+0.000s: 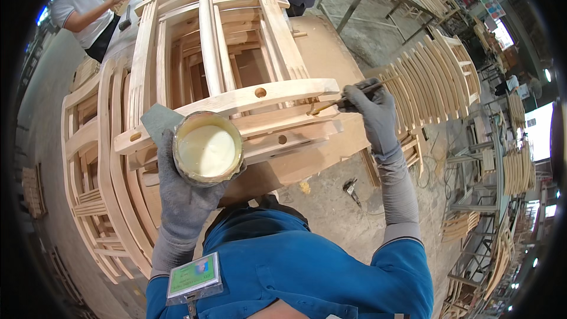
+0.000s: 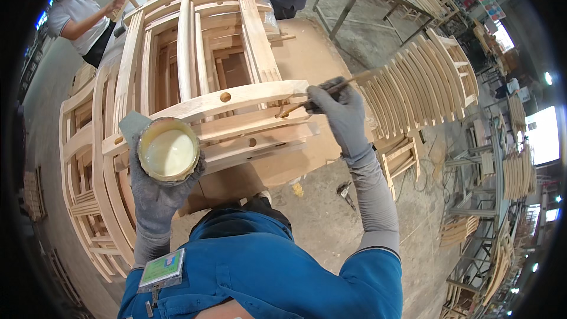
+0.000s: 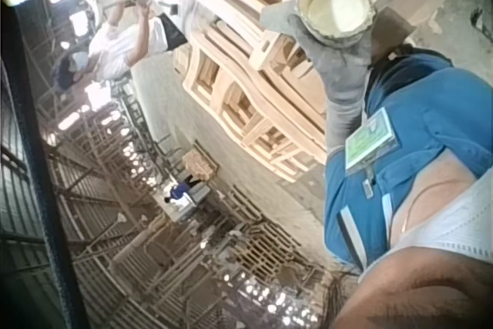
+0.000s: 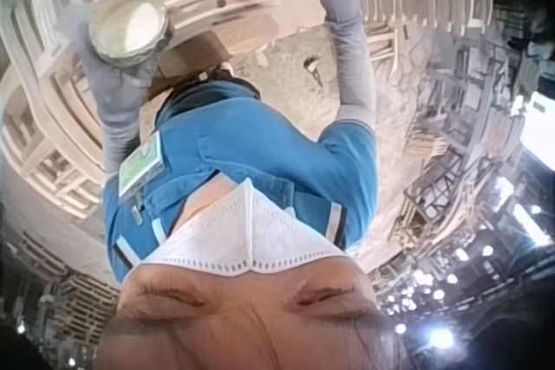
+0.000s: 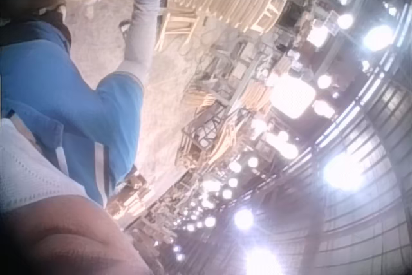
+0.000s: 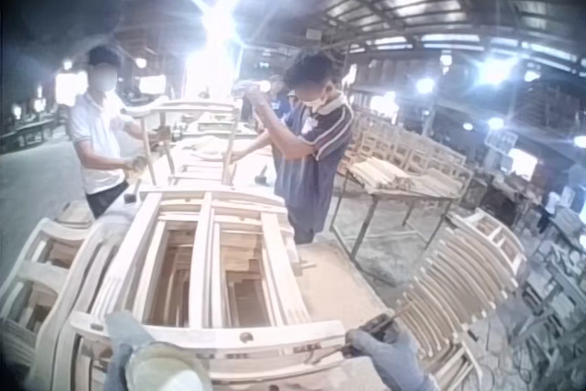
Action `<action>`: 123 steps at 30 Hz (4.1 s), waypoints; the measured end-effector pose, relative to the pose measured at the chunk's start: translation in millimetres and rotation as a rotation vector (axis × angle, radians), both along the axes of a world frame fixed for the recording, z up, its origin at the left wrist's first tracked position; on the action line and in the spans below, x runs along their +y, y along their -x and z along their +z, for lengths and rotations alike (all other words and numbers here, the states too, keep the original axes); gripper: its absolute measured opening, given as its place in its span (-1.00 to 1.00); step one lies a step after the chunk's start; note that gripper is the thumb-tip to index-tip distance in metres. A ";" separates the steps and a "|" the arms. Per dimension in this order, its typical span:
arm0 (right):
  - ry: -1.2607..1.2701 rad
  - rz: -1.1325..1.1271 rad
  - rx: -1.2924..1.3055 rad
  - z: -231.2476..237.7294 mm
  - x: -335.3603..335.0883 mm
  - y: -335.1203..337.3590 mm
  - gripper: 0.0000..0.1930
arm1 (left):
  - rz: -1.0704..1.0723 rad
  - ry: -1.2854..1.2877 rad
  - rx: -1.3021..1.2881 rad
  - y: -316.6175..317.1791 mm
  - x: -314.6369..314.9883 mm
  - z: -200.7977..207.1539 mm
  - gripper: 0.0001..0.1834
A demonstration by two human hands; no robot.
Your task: The person applies glue to the joints of wooden chair frames using a brush and a small container. They repeatedly dip the brush into the container and apply glue to multiple chair frames on a workbench in a factory setting.
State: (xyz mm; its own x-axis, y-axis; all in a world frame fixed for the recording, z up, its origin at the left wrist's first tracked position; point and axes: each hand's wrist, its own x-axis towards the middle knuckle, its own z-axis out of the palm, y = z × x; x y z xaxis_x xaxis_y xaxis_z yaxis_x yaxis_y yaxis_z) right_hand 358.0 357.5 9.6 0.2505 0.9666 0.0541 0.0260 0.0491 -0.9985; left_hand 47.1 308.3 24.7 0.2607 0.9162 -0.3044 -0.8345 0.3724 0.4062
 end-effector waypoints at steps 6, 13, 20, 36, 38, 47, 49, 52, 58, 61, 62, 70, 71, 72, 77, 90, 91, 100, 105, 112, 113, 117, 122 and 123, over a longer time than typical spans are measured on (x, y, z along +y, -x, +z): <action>-0.150 0.245 -0.407 24.3 2.6 22.0 -0.82 | 0.037 -0.514 0.915 9.9 -3.8 -7.4 -0.39; -0.109 0.265 -0.586 36.6 10.4 15.7 -0.78 | 0.268 -0.801 1.475 14.9 -9.1 -2.0 -0.16; -0.158 0.285 -0.460 25.9 14.1 23.1 -0.74 | 0.139 -0.315 0.781 8.2 -9.2 9.2 -0.16; 0.040 0.201 -0.251 36.8 -2.5 -5.5 -0.85 | 0.241 -0.357 0.549 14.2 -13.8 4.4 -0.36; 0.057 0.176 -0.117 38.8 -7.9 -12.9 -0.84 | 0.202 -0.306 0.590 15.3 -13.4 6.3 -0.41; 0.067 -0.112 0.091 7.3 -6.7 -22.9 -0.82 | 0.242 -0.421 0.839 28.0 -12.1 -13.6 -0.37; 0.063 -0.140 0.098 4.9 -5.5 -23.5 -0.83 | 0.177 -0.258 0.198 33.2 -6.6 -13.6 -0.33; 0.031 -0.146 0.073 6.5 -5.1 -27.2 -0.85 | 0.205 -0.311 0.134 42.8 -1.3 -22.3 -0.30; -0.033 -0.130 0.114 11.4 -5.2 -26.8 -0.86 | 0.332 -0.274 0.434 70.1 -0.1 -40.6 -0.35; -0.032 -0.050 0.014 12.3 -1.7 -19.7 -0.83 | 0.306 -0.300 0.350 80.0 3.9 -42.6 -0.39; -0.038 -0.021 -0.036 13.5 -0.3 -15.8 -0.83 | 0.301 -0.294 0.244 81.0 5.2 -42.2 -0.40; -0.196 0.359 -0.779 40.6 15.6 6.3 -0.79 | 0.304 -0.366 0.268 76.4 -1.5 -45.8 -0.37; -0.179 0.363 -0.782 42.2 16.5 9.4 -0.80 | 0.308 -0.376 0.303 76.7 -3.8 -45.8 -0.36; -0.162 0.368 -0.784 43.4 17.1 11.9 -0.81 | 0.314 -0.389 0.358 78.7 -6.8 -46.4 -0.35; -0.075 0.349 -0.481 34.3 18.3 10.2 -0.83 | 0.354 -0.319 0.673 76.7 -27.0 -37.5 -0.29; 0.092 0.083 0.073 2.5 -5.5 -18.6 -0.87 | 0.492 -0.309 -0.071 67.4 -96.1 -42.7 -0.26; 0.068 0.081 0.056 2.0 -8.7 -19.4 -0.86 | 0.510 -0.300 -0.079 64.3 -101.7 -43.1 -0.26; -0.260 0.039 0.049 -13.0 -31.5 -30.4 -0.90 | 0.512 -0.344 1.475 34.6 -139.9 -48.9 -0.28; -0.286 0.129 0.086 -24.5 -33.3 9.0 -0.83 | 0.568 -0.069 0.074 37.5 -158.8 -44.5 -0.30; -0.347 0.322 0.083 -20.8 -41.0 95.3 -0.85 | 0.704 -0.068 -0.149 78.5 -225.3 -59.9 -0.34; -0.361 0.373 0.085 -18.9 -46.5 111.9 -0.85 | 0.734 -0.060 -0.128 87.2 -237.7 -57.8 -0.35; -0.362 0.501 0.027 -19.5 -83.4 192.3 -0.88 | 0.888 0.059 -0.046 122.6 -299.7 -53.9 -0.34; -0.180 0.623 0.184 -15.8 -174.6 318.6 -0.92 | 1.147 -0.083 0.386 181.9 -395.7 -86.5 -0.34; -0.144 0.698 0.249 -23.7 -183.0 334.3 -0.94 | 1.175 -0.080 0.622 194.4 -414.7 -88.4 -0.33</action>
